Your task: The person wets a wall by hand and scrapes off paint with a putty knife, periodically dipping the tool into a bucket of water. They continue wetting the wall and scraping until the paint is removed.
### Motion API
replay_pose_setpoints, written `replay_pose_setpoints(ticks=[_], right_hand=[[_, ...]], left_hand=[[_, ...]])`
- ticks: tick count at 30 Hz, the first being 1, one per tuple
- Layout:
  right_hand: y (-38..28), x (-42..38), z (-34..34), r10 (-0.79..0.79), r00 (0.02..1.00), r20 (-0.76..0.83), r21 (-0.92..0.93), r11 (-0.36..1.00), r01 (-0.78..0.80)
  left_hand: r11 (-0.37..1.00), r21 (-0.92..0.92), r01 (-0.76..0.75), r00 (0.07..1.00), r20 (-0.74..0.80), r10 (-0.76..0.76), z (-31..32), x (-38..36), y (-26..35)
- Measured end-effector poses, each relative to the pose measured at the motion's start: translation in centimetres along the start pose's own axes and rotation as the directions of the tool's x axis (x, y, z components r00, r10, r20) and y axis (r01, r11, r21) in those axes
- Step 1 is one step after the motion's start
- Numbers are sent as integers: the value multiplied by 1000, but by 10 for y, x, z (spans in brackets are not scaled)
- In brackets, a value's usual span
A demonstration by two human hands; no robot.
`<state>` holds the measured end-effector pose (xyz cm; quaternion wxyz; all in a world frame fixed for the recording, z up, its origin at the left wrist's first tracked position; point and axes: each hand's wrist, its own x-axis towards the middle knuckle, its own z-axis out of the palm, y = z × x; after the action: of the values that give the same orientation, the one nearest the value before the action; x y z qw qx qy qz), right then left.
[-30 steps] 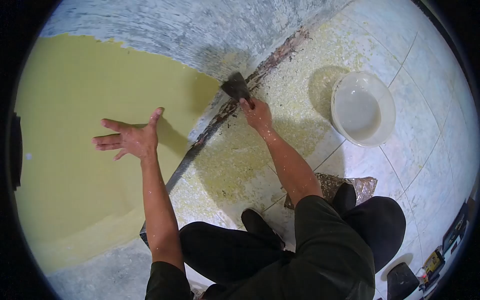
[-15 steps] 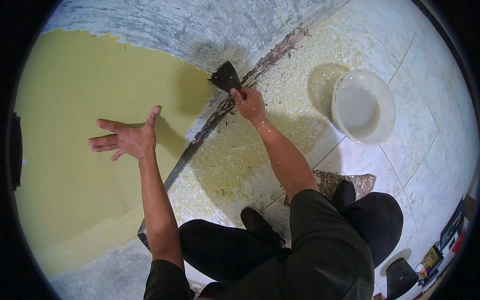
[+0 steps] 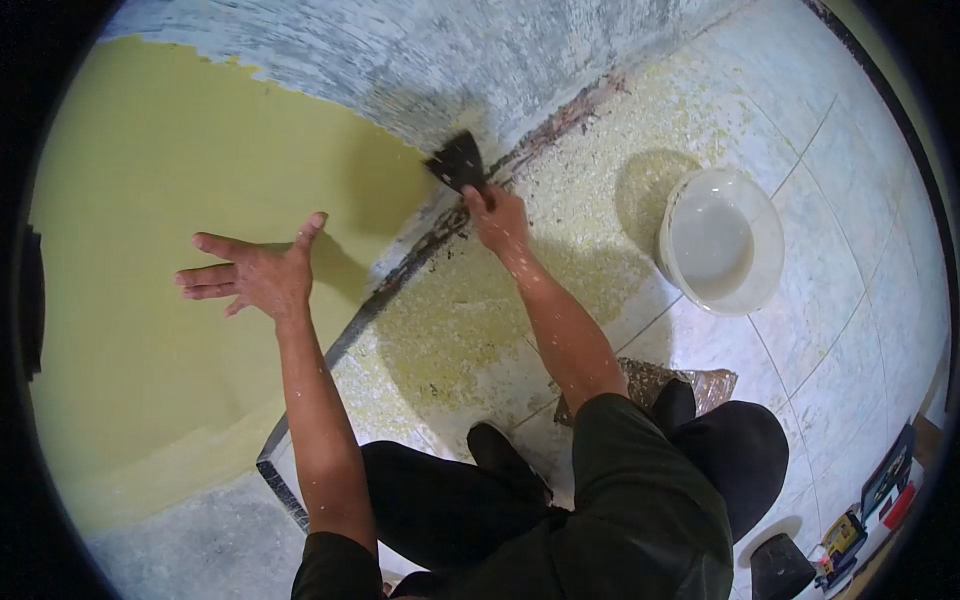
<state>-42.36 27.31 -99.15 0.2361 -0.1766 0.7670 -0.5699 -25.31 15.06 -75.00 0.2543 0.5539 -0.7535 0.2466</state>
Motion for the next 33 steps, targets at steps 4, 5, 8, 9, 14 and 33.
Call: replay_pose_setpoints(ticks=[4,5,8,9,14,33], right_hand=[[6,1,-4,-112,993,-31,37,993,113],[14,-2,-7,-2,1000,7,-25,1000,2],[12,2,-3,-73,996,-46,-110,992,67],[6,-2,-2,-54,998,-36,-114,992,50],[4,-2,-2,-143,988,-52,-12,990,143],[-10,-9,-3,-123,990,-67,-100,988,116]], left_hand=[[1000,-23,21,1000,-8,-21,2,4,0],[1000,-15,3,1000,-14,-3,1,0,-2],[1000,-12,8,1000,-9,-8,2,3,2],[1000,-12,21,1000,10,-21,0,0,0],[1000,-9,3,1000,-23,-3,2,2,1],[996,-84,-15,1000,-17,13,-2,-1,1]])
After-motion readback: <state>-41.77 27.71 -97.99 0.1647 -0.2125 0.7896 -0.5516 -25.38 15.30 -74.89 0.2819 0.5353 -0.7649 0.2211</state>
